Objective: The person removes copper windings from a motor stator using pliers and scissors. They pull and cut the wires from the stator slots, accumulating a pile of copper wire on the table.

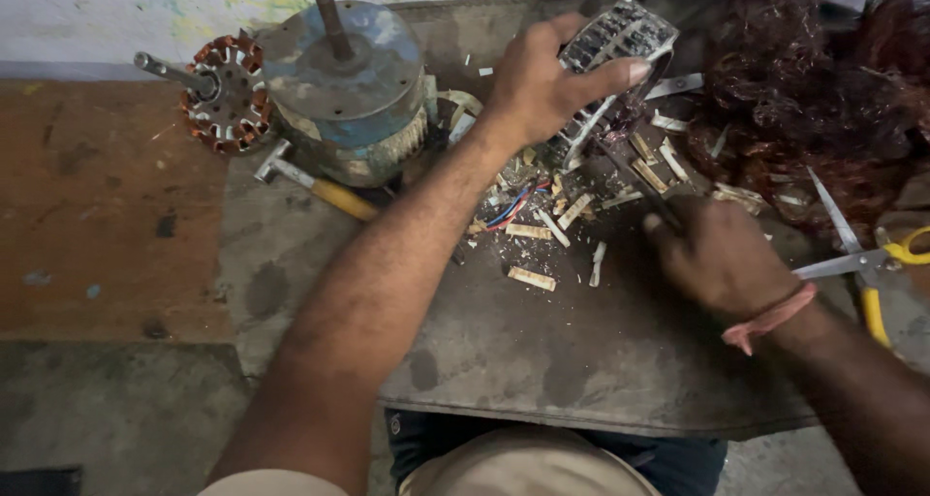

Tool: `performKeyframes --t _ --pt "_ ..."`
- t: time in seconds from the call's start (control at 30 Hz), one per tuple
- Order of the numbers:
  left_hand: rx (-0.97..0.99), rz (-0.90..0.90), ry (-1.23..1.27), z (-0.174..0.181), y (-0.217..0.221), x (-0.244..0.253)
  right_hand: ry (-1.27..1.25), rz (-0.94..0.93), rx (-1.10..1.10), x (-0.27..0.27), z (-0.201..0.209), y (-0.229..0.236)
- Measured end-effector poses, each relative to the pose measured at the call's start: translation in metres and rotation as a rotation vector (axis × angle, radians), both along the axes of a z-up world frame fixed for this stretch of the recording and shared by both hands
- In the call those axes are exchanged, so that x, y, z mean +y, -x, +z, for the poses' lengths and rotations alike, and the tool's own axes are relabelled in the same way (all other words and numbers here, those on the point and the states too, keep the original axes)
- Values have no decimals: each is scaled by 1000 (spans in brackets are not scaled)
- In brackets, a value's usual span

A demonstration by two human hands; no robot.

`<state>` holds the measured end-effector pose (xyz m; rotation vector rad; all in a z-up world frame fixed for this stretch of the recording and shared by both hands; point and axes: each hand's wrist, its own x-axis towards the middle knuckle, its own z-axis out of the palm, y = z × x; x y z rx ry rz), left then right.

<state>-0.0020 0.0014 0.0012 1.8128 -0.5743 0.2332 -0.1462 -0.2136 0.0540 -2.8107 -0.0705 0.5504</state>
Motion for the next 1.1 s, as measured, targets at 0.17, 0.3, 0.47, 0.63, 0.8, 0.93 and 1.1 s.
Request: performKeyframes --t 0.17,0.3,0.47,0.63,0.8,0.93,1.1 --pt "1 -11 6 4 3 -1 -85 -258 249 -36 10 -43" --pt "-35 3 12 4 5 1 33 -177 306 -46 5 -64" --pt "-13 -8 14 3 3 0 -297 -122 442 -51 6 -72" --pt "-46 -3 1 -2 1 -1 -597 -353 625 -59 1 -87" --pt "-86 -51 31 -2 1 1 -714 -337 595 -72 -13 -85" --pt "-14 -37 36 2 4 0 -1008 -157 715 -84 -38 -82" --pt "-88 -34 50 7 8 2 -1124 -28 822 -89 -43 -91"
